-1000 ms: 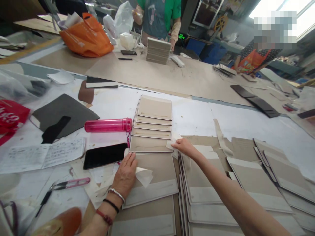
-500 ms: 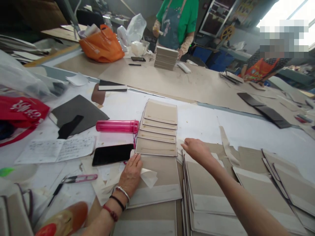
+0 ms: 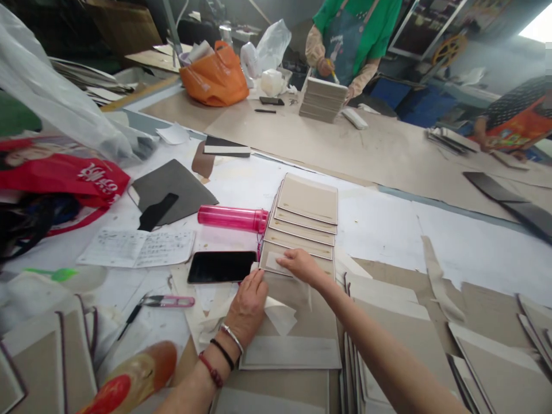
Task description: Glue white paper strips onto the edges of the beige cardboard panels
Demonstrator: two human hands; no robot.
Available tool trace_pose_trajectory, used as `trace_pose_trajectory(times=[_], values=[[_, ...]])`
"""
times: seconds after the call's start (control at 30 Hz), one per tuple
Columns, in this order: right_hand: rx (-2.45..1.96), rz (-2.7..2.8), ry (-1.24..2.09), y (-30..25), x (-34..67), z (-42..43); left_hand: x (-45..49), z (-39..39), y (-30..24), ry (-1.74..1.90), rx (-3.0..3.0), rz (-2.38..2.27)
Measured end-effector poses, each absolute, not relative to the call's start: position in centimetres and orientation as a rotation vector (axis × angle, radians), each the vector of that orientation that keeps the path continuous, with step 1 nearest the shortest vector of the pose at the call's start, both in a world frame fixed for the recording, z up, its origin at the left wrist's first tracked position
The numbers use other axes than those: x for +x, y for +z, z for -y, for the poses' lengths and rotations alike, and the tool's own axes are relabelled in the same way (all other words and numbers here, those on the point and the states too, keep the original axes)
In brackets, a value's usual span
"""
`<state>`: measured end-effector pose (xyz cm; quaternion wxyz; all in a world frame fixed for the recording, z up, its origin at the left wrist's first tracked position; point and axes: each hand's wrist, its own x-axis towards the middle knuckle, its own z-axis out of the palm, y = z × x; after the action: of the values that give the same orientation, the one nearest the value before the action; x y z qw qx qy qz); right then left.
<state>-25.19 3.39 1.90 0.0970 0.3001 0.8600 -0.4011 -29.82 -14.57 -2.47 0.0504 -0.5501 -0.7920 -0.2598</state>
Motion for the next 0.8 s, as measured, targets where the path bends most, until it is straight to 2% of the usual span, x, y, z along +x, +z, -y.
trace_pose_trajectory(times=[0.8], values=[[0.855,-2.534,-0.763,1.7,-26.8,-3.2,-30.0,13.5,-2.0,-0.650,-1.696,2.373]])
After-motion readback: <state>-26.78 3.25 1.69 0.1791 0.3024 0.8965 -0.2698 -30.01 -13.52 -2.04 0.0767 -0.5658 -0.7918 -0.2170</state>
